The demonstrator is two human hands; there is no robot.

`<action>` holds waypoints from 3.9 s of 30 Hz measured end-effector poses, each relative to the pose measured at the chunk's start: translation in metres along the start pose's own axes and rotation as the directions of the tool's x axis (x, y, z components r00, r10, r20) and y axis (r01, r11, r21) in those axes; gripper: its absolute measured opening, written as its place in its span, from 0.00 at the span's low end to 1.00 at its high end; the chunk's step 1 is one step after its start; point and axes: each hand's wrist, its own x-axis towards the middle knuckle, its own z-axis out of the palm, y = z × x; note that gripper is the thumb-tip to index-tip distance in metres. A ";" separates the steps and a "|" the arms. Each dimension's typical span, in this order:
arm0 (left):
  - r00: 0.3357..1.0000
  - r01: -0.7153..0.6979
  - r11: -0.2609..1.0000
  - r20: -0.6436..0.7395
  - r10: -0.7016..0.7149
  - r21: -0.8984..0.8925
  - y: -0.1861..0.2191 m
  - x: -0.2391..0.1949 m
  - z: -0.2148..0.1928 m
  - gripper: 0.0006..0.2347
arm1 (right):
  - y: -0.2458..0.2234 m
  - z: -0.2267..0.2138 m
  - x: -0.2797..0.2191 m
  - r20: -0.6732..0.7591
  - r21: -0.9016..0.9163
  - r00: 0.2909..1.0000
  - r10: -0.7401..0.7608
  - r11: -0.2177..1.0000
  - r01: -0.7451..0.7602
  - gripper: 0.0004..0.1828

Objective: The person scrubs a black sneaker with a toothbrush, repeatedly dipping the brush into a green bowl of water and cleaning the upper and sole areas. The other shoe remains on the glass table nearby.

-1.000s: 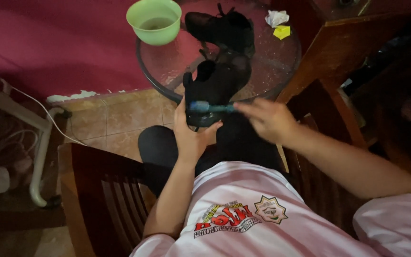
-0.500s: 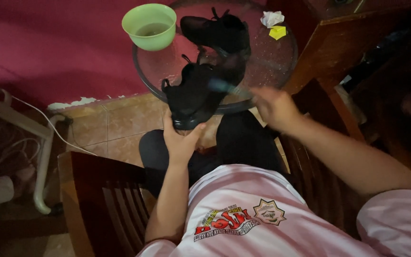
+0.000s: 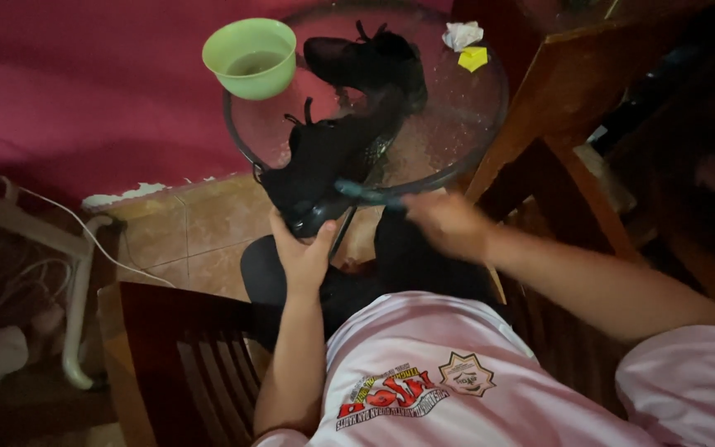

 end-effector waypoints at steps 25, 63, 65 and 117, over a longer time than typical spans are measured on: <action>0.998 -0.046 0.998 0.049 0.044 0.038 -0.016 0.008 -0.020 0.33 | 0.046 -0.052 0.024 -0.157 -0.374 0.978 -0.134 0.925 0.066 0.14; 0.988 -0.006 0.992 0.153 -0.013 0.125 0.013 0.004 -0.009 0.45 | 0.002 -0.045 0.014 0.116 -0.158 0.993 -0.006 0.987 0.025 0.08; 0.991 0.000 0.990 0.129 -0.018 0.141 0.011 0.002 -0.006 0.49 | 0.012 -0.058 0.014 0.121 -0.139 0.992 -0.019 0.990 0.036 0.12; 0.938 -0.337 0.904 0.177 0.298 0.264 0.017 -0.007 0.012 0.52 | -0.037 -0.077 0.020 -0.001 -0.329 0.923 -0.384 0.872 0.362 0.14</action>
